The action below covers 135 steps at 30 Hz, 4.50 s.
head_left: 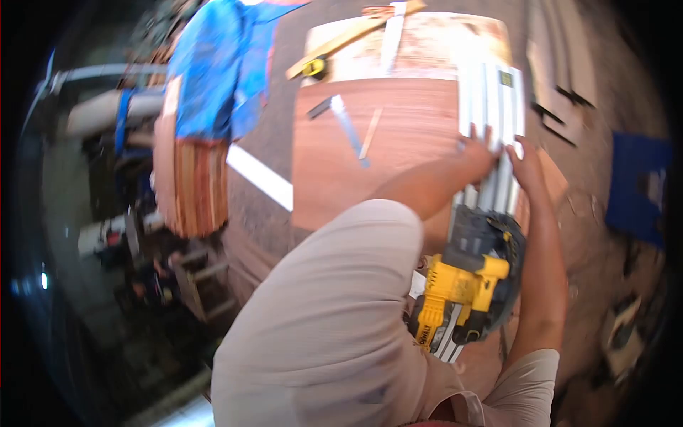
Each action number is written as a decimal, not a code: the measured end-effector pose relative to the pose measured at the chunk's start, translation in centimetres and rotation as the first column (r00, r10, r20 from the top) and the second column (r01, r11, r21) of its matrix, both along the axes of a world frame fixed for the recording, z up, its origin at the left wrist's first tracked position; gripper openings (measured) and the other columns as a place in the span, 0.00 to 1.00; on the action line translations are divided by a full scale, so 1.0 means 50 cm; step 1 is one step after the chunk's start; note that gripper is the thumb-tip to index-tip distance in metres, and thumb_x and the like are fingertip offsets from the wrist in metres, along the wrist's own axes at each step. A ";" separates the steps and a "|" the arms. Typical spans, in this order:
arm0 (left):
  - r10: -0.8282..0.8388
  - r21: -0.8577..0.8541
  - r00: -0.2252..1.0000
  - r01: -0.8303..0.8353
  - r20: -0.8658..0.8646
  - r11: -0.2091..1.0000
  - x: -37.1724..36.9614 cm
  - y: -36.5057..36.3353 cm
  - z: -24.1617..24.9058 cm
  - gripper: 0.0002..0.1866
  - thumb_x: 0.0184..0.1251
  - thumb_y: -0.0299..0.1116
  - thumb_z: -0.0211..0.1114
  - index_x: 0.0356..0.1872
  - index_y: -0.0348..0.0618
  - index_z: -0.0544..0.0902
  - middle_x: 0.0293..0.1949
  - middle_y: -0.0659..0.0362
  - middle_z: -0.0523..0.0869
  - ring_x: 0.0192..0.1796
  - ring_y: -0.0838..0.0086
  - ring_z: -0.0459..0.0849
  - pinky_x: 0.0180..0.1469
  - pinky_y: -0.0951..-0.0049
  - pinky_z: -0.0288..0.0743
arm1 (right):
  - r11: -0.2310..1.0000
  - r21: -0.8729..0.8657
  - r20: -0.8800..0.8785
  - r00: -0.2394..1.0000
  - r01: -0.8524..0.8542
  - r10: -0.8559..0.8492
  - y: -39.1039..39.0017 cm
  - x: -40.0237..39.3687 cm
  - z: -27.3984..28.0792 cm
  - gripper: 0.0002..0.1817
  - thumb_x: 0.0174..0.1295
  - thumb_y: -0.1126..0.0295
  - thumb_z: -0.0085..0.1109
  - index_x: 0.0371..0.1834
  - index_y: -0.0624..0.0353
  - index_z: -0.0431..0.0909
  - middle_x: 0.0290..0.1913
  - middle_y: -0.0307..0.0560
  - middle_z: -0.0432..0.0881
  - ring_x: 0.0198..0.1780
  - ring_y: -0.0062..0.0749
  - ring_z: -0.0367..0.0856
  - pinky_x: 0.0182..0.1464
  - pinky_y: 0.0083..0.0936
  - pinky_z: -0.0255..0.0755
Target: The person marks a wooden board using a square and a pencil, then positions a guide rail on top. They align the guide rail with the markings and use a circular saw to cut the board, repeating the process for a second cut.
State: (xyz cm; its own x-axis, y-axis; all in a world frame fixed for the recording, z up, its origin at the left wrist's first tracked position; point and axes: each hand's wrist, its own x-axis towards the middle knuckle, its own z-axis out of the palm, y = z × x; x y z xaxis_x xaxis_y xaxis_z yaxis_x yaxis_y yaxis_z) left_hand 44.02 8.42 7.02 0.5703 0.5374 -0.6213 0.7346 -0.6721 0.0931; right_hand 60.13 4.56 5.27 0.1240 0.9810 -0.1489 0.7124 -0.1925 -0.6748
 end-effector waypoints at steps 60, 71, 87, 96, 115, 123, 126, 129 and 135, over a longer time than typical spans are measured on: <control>0.508 0.124 0.588 -0.722 0.630 0.681 -0.023 0.371 -0.137 0.50 0.47 0.62 0.74 0.67 0.40 0.67 0.53 0.44 0.77 0.58 0.51 0.75 0.58 0.51 0.69 | 0.873 -0.472 0.145 0.966 -0.122 0.213 0.135 -0.139 0.031 0.61 0.53 0.34 0.63 0.77 0.66 0.43 0.78 0.67 0.40 0.80 0.56 0.37 0.75 0.52 0.47; 0.409 0.245 0.654 -0.673 0.636 0.698 -0.005 0.362 -0.145 0.35 0.59 0.58 0.68 0.58 0.41 0.74 0.60 0.49 0.73 0.63 0.52 0.70 0.60 0.51 0.70 | 0.910 -0.400 0.032 0.991 -0.107 0.131 0.117 -0.103 0.023 0.55 0.56 0.39 0.63 0.75 0.66 0.51 0.79 0.63 0.44 0.80 0.52 0.38 0.75 0.48 0.48; 0.371 0.173 0.627 -0.635 0.685 0.753 -0.019 0.382 -0.171 0.34 0.64 0.53 0.67 0.60 0.34 0.73 0.59 0.44 0.72 0.64 0.50 0.69 0.65 0.53 0.65 | 0.831 -0.362 -0.397 0.736 0.423 -0.548 0.078 0.034 -0.146 0.27 0.70 0.45 0.48 0.41 0.63 0.78 0.40 0.64 0.81 0.45 0.61 0.79 0.46 0.45 0.72; 0.375 0.150 0.632 -0.619 0.679 0.771 -0.017 0.387 -0.171 0.34 0.64 0.52 0.67 0.60 0.33 0.71 0.59 0.43 0.71 0.63 0.49 0.70 0.65 0.55 0.66 | 0.813 -0.289 -0.416 0.699 0.505 -0.582 0.082 0.010 -0.175 0.27 0.71 0.46 0.46 0.40 0.63 0.75 0.40 0.66 0.80 0.43 0.62 0.78 0.45 0.46 0.71; -0.353 0.376 0.770 0.159 0.531 0.913 0.015 0.422 -0.101 0.26 0.62 0.39 0.59 0.62 0.44 0.76 0.67 0.51 0.71 0.71 0.54 0.64 0.72 0.48 0.51 | 0.832 -0.363 -0.330 0.776 0.421 -0.537 0.083 0.022 -0.142 0.24 0.73 0.49 0.43 0.40 0.63 0.75 0.42 0.65 0.81 0.46 0.61 0.79 0.49 0.46 0.71; -0.272 0.160 0.958 0.255 0.091 0.953 0.088 0.361 -0.043 0.68 0.42 0.68 0.73 0.67 0.14 0.52 0.70 0.21 0.47 0.74 0.26 0.41 0.73 0.41 0.49 | 0.841 -0.329 -0.324 0.785 0.430 -0.528 0.079 0.020 -0.157 0.24 0.73 0.49 0.44 0.39 0.62 0.75 0.38 0.63 0.80 0.41 0.57 0.78 0.45 0.42 0.71; -0.220 0.103 0.974 0.215 0.048 0.971 0.100 0.360 -0.039 0.68 0.43 0.66 0.74 0.67 0.13 0.50 0.70 0.21 0.44 0.74 0.25 0.41 0.71 0.41 0.54 | 0.845 -0.332 -0.375 0.763 0.419 -0.526 0.081 0.023 -0.160 0.25 0.73 0.48 0.44 0.40 0.62 0.75 0.35 0.61 0.80 0.39 0.54 0.78 0.43 0.40 0.71; -0.227 0.154 0.962 0.204 0.150 0.967 0.088 0.358 -0.046 0.66 0.42 0.67 0.73 0.64 0.12 0.56 0.69 0.20 0.50 0.72 0.23 0.44 0.73 0.44 0.49 | 0.852 -0.321 -0.363 0.777 0.414 -0.515 0.080 0.025 -0.161 0.25 0.73 0.48 0.44 0.40 0.62 0.76 0.36 0.61 0.80 0.39 0.53 0.79 0.44 0.40 0.71; -0.204 0.093 0.978 0.200 0.039 0.975 0.108 0.356 -0.027 0.67 0.43 0.66 0.74 0.76 0.35 0.47 0.71 0.21 0.43 0.73 0.23 0.40 0.71 0.39 0.53 | 0.836 -0.361 -0.366 0.762 0.414 -0.535 0.084 0.027 -0.155 0.25 0.72 0.47 0.45 0.42 0.61 0.77 0.41 0.64 0.82 0.45 0.58 0.80 0.48 0.43 0.72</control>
